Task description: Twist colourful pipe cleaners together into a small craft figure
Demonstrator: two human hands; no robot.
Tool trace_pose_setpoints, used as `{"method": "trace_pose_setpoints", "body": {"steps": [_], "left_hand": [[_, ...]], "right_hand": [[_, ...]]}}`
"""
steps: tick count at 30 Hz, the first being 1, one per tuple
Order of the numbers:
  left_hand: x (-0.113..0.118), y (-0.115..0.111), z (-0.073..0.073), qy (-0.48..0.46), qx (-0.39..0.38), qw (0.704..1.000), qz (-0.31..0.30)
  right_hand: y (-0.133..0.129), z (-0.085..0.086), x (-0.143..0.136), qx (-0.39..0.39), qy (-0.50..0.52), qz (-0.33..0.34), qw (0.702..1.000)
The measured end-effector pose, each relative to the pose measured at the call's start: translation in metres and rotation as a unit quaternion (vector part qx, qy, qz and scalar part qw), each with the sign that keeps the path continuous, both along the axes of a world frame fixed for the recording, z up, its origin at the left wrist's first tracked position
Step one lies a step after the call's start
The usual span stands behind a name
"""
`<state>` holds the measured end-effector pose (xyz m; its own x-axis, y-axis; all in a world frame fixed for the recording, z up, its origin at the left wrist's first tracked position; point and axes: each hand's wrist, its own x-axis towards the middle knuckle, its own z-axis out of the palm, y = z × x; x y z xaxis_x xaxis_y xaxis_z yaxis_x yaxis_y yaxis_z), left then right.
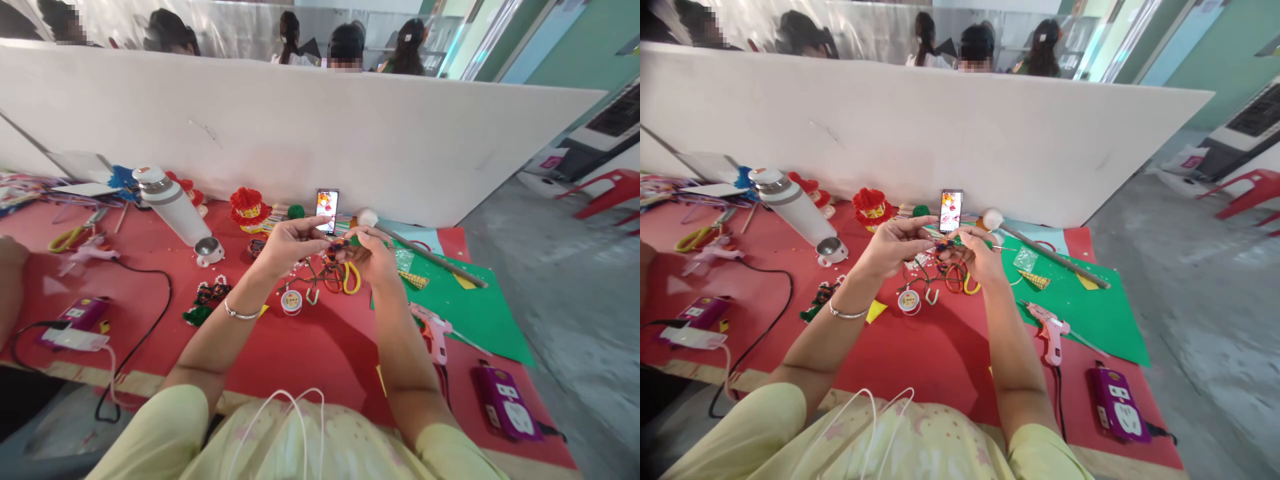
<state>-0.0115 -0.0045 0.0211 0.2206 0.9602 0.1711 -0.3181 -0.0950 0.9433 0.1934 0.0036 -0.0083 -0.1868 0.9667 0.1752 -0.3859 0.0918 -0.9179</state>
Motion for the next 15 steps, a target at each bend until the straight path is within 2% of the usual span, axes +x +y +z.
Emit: {"method": "trace_pose_setpoints", "body": {"steps": [6,15], "left_hand": [[-0.003,0.004,0.005,0.008,-0.012,1.0,-0.018],[-0.001,0.008,0.004,0.024,-0.035,0.999,-0.021]], "right_hand": [[0.005,-0.004,0.011,-0.014,0.007,0.064,0.998],[0.008,-0.004,0.016,-0.022,-0.012,0.078,0.997]]}}
